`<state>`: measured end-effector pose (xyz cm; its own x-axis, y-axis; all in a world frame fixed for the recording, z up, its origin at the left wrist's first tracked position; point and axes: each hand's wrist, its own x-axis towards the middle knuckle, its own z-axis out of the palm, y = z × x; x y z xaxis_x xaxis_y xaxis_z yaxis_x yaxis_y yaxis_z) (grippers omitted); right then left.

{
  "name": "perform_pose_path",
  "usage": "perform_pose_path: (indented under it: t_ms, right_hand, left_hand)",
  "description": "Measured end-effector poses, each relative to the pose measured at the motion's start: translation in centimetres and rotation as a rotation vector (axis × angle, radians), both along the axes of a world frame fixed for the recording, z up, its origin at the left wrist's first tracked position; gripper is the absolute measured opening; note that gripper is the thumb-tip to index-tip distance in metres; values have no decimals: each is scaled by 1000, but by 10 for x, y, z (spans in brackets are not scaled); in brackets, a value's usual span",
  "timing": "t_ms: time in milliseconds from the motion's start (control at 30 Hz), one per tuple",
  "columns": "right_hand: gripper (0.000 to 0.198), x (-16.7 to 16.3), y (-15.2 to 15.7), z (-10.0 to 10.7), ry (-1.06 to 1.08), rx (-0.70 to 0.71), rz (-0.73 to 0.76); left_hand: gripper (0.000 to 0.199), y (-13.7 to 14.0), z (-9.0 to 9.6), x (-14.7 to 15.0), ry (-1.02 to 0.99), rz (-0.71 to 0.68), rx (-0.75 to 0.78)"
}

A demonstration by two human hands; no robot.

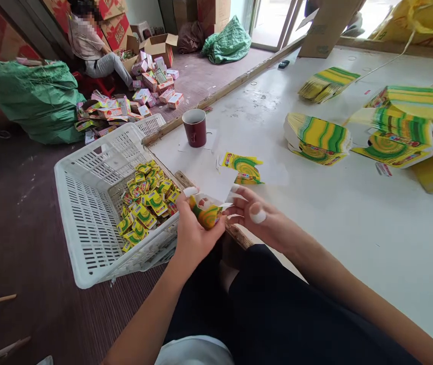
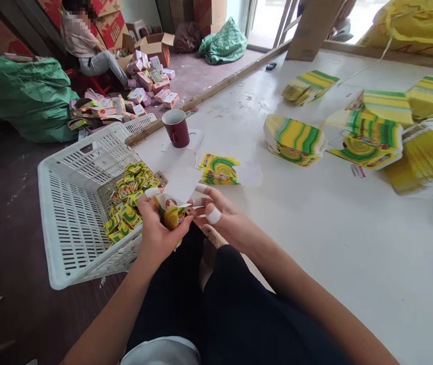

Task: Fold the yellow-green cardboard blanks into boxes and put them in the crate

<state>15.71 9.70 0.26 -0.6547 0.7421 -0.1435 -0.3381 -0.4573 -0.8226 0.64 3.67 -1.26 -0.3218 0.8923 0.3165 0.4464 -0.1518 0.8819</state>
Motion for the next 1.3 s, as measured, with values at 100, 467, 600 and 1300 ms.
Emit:
perform_pose_path:
  t_ms: [100, 467, 600, 1300]
  right_hand:
    - [59, -4, -4, 5, -52, 4, 34]
    - [60, -1, -6, -3, -445, 667, 67]
    - [46, 0, -5, -2, -556, 1021, -12]
    - [23, 22, 13, 2, -623, 1311, -98]
  left_hand:
    - [56, -2, 1, 4, 135, -98, -4]
    - [57, 3, 9, 12, 214, -260, -332]
    - [63, 6, -2, 11, 239, -196, -231]
    - [50, -3, 34, -22, 338, -173, -234]
